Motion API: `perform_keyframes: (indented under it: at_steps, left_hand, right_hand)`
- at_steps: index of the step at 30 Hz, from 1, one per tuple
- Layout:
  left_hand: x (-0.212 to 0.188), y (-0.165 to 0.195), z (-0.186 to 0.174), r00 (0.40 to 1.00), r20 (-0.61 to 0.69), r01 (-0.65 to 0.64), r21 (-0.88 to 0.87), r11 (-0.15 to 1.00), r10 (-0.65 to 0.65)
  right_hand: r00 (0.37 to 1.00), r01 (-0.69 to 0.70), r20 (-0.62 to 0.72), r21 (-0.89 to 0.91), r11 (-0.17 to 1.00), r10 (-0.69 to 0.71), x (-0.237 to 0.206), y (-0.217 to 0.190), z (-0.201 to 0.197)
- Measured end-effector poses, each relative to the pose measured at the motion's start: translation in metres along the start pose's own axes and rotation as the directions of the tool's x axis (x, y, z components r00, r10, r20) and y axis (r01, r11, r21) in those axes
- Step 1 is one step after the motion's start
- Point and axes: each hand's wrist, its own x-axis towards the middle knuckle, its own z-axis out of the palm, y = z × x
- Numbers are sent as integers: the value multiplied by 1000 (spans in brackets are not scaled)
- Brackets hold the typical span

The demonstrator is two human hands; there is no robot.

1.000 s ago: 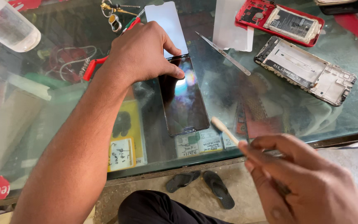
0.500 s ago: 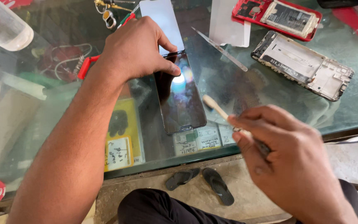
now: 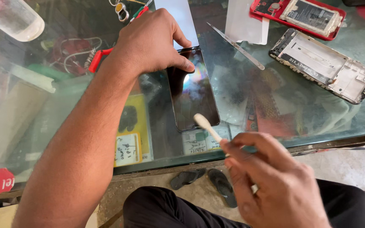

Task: The person uses a metal spudger to pry and separate the smartphone screen from the chassis, then flips the device to disconnect internal ribbon cables. They work on a glass table with other disassembled phone parts nearby.

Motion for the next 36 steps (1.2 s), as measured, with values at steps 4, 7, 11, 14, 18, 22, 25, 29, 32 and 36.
perform_keyframes:
  at_steps: [4,7,11,14,18,22,25,29,32,36]
  left_hand:
    - [-1,0,0,1000,-20,-10,-5,1000,10]
    - [0,0,1,999,21,42,-4,999,-42]
    - [0,0,0,1000,1,9,-11,1000,-9]
    - [0,-1,0,1000,-3,2,-25,1000,-2]
    - [1,-1,0,1000,-5,3,-25,1000,-3]
    - [1,-1,0,1000,-5,5,-30,1000,-5]
    - [0,0,1,1000,-20,-13,-39,999,12]
    - [1,1,1,1000,-1,21,-38,999,-21]
    - [1,1,0,1000,-7,17,-31,999,-17]
    - [1,1,0,1000,5,15,-47,999,-15]
  right_hand:
    - [992,53,98,214,975,-75,-13,2,11]
    - [998,60,-32,109,992,-57,-20,2,18]
    - [990,133,20,219,966,-141,-12,-10,17]
    - [998,50,-27,83,995,-48,2,-16,14]
    - [959,117,192,396,911,-207,4,-16,13]
    - [996,31,73,171,985,-44,2,-12,23]
    - [978,51,183,262,964,-101,9,-15,25]
    - [986,78,131,211,974,-107,20,-24,22]
    - [939,213,220,235,948,-266,9,-24,19]
    - [960,-102,275,190,976,47,-27,-1,8]
